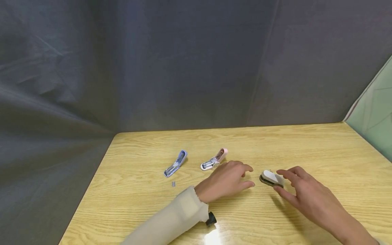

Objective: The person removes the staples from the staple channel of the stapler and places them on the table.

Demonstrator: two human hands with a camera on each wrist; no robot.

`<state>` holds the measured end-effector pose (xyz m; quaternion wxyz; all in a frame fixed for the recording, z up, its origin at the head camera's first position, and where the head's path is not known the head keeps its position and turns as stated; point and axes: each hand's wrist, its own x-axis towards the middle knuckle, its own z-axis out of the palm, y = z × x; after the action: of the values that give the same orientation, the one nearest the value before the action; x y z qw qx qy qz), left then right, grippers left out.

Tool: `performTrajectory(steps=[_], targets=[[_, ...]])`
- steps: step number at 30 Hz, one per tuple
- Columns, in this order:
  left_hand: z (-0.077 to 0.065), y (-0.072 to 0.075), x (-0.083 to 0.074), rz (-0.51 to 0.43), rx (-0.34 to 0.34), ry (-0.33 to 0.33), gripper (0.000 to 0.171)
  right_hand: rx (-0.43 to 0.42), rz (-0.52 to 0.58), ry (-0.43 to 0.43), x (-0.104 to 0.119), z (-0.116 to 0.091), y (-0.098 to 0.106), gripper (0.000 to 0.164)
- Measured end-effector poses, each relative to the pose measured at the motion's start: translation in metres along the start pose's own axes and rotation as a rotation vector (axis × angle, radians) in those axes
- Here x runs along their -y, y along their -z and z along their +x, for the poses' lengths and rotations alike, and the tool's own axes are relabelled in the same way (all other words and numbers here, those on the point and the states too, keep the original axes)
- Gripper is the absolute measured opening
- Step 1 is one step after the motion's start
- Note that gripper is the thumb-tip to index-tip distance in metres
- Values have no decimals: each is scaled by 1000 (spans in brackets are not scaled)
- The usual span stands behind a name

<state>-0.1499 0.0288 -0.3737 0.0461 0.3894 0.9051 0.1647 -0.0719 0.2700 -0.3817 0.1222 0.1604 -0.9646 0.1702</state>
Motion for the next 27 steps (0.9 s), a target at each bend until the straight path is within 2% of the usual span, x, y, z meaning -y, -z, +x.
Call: performTrajectory(steps=[8,14,16,23,27], targets=[[14,-6,-4,-26,-21,25,44,-9,-2,5,-11,2,-3,54],[26,-11,-8,43,22,70,62,53,11,-21,-14,9,-5,55],[32,-13,-9,70,38,75,63,62,11,-12,-16,12,-7,53],[50,-18,-14,14,71,108,47,105,12,35,-21,20,-9,44],[56,-19,-15,-26,88,94,36,121,39,53,-21,24,-11,41]])
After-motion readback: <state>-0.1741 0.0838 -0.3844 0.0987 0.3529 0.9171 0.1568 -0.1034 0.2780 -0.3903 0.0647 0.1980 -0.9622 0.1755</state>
